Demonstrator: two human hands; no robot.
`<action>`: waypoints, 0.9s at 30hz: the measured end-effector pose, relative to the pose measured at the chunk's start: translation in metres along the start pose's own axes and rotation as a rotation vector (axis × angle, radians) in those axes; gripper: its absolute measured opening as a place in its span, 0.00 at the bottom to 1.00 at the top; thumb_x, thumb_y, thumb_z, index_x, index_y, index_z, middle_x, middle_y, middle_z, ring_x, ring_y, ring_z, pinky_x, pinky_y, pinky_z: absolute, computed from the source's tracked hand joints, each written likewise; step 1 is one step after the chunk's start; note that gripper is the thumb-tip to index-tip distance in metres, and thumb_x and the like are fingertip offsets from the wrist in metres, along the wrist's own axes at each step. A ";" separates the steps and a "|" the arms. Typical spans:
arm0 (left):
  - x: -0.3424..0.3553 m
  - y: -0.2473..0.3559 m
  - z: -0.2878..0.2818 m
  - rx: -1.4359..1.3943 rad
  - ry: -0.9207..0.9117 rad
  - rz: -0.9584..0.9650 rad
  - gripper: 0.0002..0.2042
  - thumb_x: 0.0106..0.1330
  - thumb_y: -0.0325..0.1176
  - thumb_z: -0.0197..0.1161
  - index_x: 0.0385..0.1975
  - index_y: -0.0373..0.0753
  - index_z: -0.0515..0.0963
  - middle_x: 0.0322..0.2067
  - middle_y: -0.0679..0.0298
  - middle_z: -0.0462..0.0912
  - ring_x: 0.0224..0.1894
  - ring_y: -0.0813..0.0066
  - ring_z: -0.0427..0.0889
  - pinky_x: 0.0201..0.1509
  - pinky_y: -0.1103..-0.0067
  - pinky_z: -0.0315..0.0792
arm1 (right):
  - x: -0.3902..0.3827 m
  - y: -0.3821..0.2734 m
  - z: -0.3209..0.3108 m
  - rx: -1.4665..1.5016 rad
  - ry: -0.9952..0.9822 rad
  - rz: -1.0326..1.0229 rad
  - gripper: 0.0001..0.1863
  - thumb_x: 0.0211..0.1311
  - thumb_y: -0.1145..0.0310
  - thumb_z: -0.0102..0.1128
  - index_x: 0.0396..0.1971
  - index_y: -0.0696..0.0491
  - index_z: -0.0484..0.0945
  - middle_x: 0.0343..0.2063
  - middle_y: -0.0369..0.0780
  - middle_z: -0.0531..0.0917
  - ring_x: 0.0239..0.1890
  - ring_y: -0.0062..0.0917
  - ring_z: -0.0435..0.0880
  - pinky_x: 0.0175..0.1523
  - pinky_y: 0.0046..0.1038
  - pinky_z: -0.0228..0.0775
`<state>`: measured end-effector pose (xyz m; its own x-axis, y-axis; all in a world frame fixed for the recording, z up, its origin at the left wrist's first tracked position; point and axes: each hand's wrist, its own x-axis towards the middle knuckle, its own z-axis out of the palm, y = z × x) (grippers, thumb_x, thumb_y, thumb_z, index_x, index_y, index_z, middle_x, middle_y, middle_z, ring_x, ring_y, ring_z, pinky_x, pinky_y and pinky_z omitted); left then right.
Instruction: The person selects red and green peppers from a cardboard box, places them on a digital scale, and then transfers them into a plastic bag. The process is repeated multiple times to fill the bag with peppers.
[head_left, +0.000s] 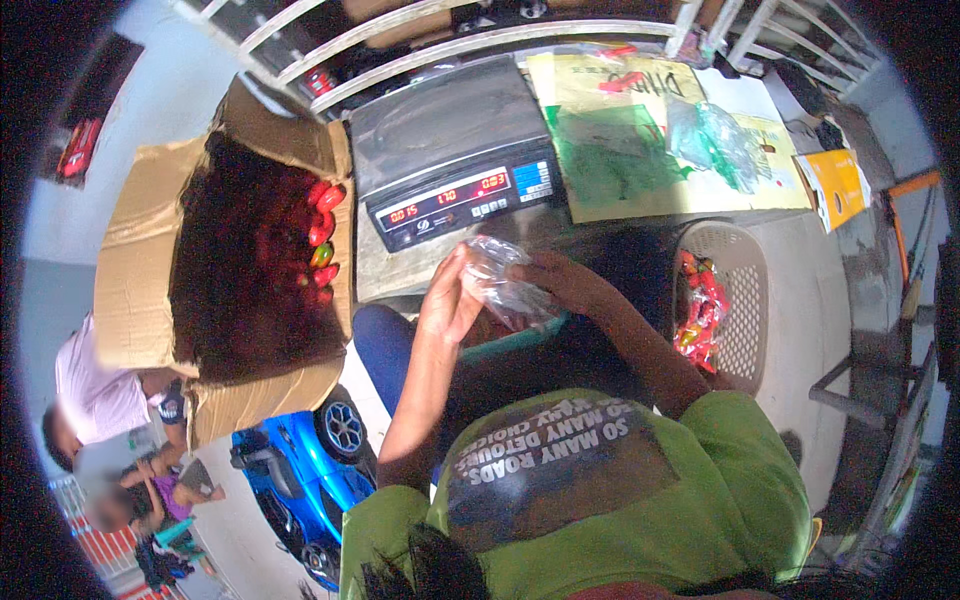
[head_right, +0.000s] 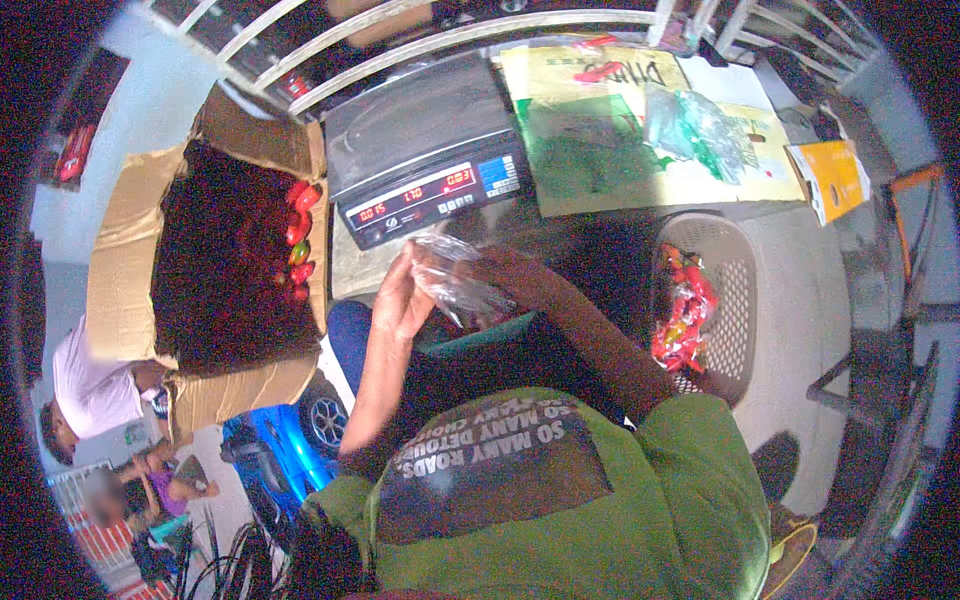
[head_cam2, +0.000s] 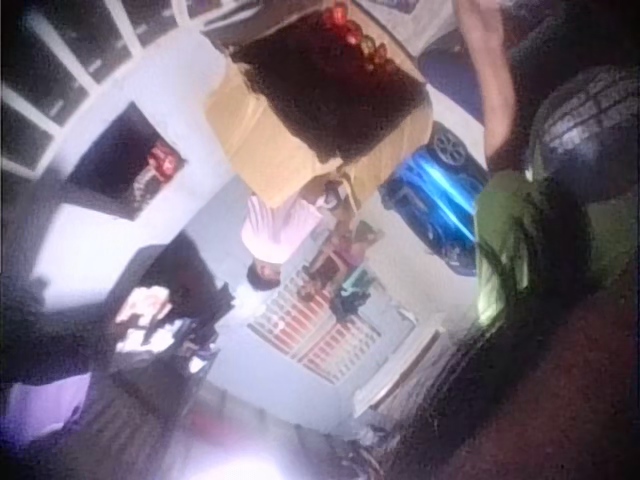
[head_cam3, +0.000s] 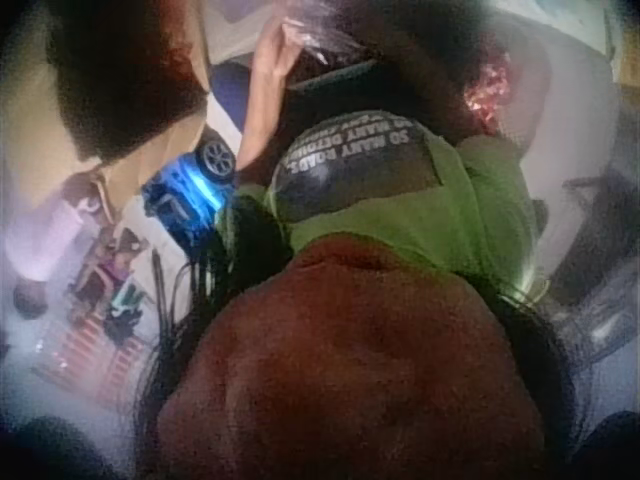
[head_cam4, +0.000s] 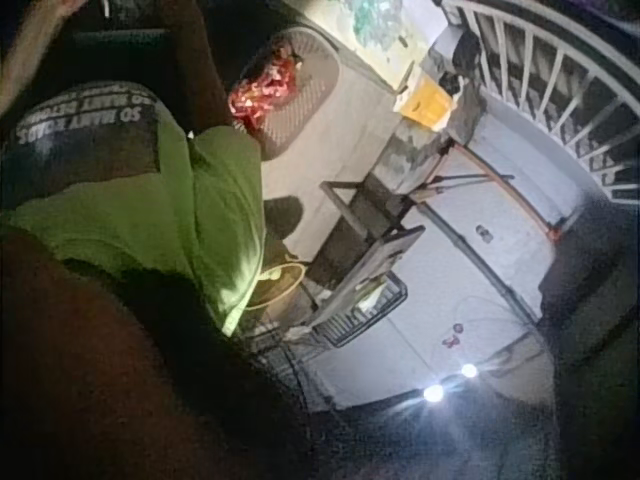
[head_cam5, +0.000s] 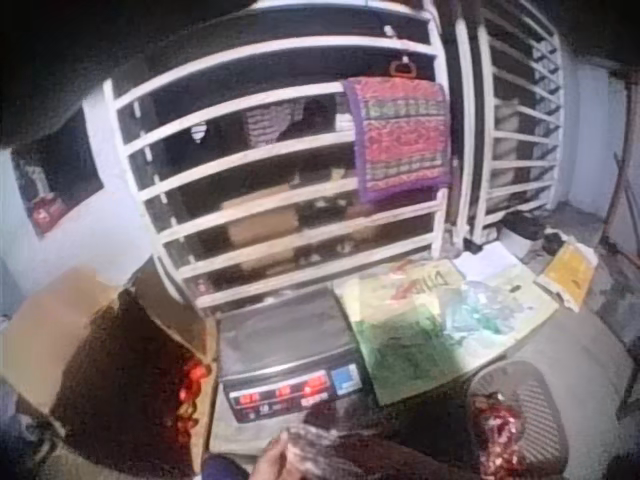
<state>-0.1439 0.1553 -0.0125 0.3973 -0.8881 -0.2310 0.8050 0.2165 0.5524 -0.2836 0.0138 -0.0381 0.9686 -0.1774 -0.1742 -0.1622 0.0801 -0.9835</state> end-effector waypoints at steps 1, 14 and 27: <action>-0.002 -0.003 0.004 -0.066 0.044 -0.003 0.09 0.66 0.36 0.55 0.39 0.39 0.73 0.31 0.68 0.78 0.35 0.82 0.76 0.37 0.83 0.71 | 0.002 -0.003 -0.006 0.097 0.012 0.027 0.13 0.63 0.60 0.52 0.35 0.55 0.74 0.32 0.37 0.78 0.36 0.21 0.76 0.42 0.29 0.70; -0.009 0.023 -0.009 0.055 -0.151 0.030 0.09 0.66 0.34 0.55 0.42 0.39 0.72 0.31 0.70 0.75 0.33 0.83 0.73 0.35 0.83 0.70 | 0.012 0.000 -0.010 -0.013 -0.035 -0.040 0.12 0.61 0.62 0.55 0.37 0.56 0.73 0.32 0.38 0.77 0.37 0.24 0.76 0.45 0.29 0.69; -0.011 0.065 -0.054 1.001 0.022 0.153 0.05 0.64 0.33 0.56 0.34 0.40 0.75 0.35 0.69 0.76 0.38 0.78 0.74 0.46 0.80 0.67 | 0.016 0.033 -0.015 -0.414 -0.134 0.006 0.13 0.60 0.59 0.52 0.32 0.55 0.76 0.33 0.42 0.78 0.38 0.34 0.76 0.46 0.34 0.66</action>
<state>-0.0722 0.2009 -0.0173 0.4814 -0.8695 -0.1110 0.0099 -0.1212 0.9926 -0.2760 -0.0014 -0.0741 0.9790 -0.0466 -0.1986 -0.2029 -0.3246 -0.9239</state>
